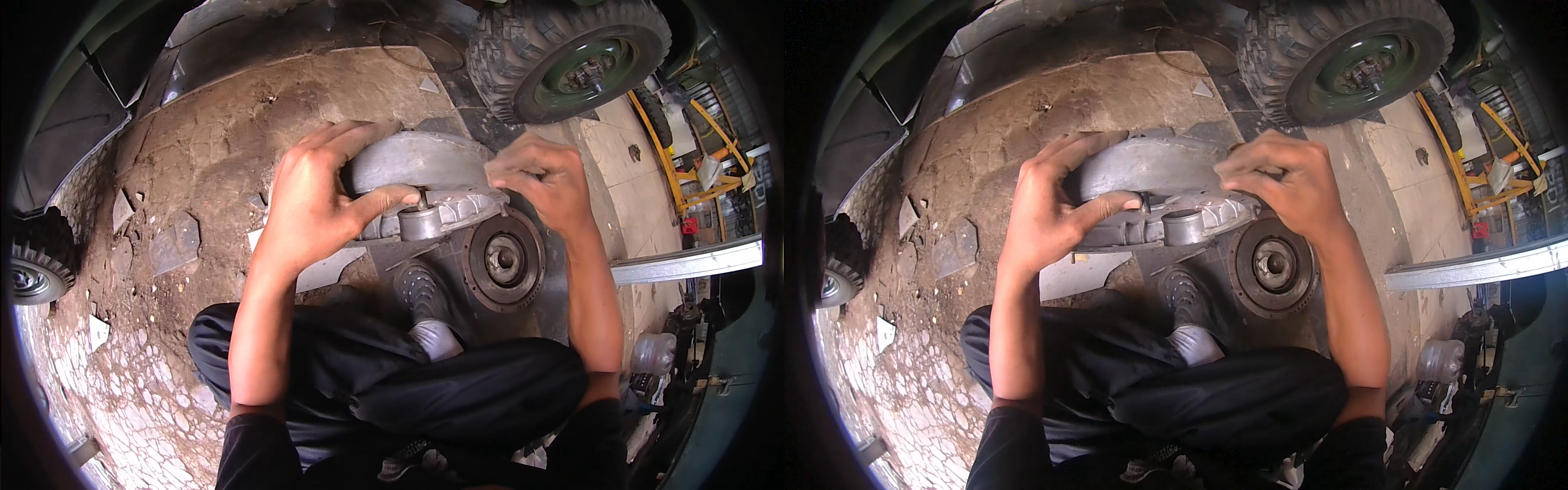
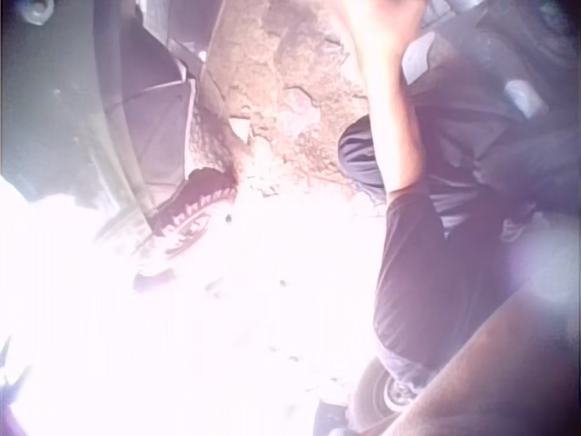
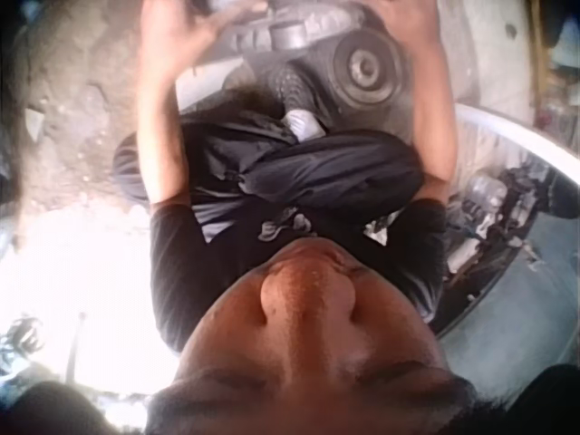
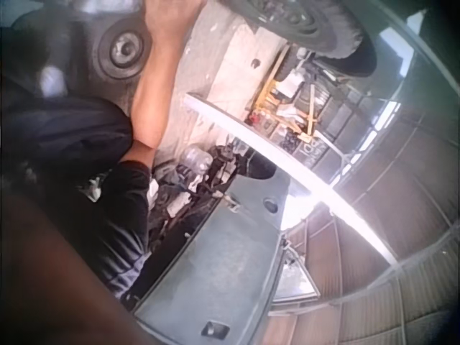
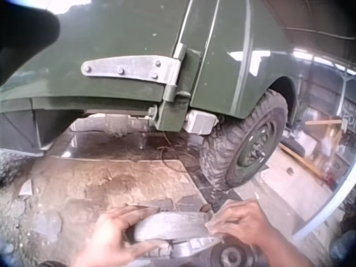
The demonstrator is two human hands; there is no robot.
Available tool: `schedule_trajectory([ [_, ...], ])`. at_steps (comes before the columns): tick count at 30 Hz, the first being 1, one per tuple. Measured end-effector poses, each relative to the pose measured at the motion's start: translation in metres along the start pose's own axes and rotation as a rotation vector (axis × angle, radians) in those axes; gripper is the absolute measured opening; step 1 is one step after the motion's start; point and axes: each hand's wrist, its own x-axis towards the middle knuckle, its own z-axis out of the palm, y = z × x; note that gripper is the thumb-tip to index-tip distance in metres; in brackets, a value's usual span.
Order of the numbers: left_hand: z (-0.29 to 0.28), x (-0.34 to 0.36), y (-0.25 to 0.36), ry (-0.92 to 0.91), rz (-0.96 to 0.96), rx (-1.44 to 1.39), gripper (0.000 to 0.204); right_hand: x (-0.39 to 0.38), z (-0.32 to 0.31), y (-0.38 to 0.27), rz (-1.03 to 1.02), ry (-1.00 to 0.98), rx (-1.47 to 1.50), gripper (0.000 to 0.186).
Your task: The person removes a brake shoe from a drum brake assembly using a screwdriver, then cleans the assembly with sandpaper. The person works on the brake components while sitting on the floor.
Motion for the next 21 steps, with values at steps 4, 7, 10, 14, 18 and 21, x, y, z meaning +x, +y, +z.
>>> schedule_trajectory([
  [4, -0.002, 0.001, -0.001, 0.001, 0.021, 0.024, 0.070, 0.034, 0.024, -0.021, -0.052, -0.059, -0.050, 0.014],
  [7, -0.002, 0.001, -0.002, -0.013, 0.039, 0.015, 0.071, 0.055, 0.053, -0.042, -0.208, -0.077, -0.028, 0.015],
  [10, -0.002, -0.003, -0.004, -0.019, 0.012, -0.006, 0.071, 0.057, 0.053, -0.048, -0.263, -0.105, -0.049, 0.016],
  [14, -0.004, -0.005, -0.003, -0.011, -0.017, -0.036, 0.070, 0.038, 0.020, -0.032, -0.041, -0.073, -0.108, 0.018],
  [18, 0.000, -0.002, -0.002, 0.006, 0.006, -0.012, 0.069, 0.013, 0.008, -0.003, 0.233, 0.045, 0.154, 0.017],
  [21, -0.001, -0.002, -0.002, -0.006, 0.000, -0.002, 0.069, 0.033, 0.011, -0.015, 0.137, -0.003, -0.151, 0.017],
])
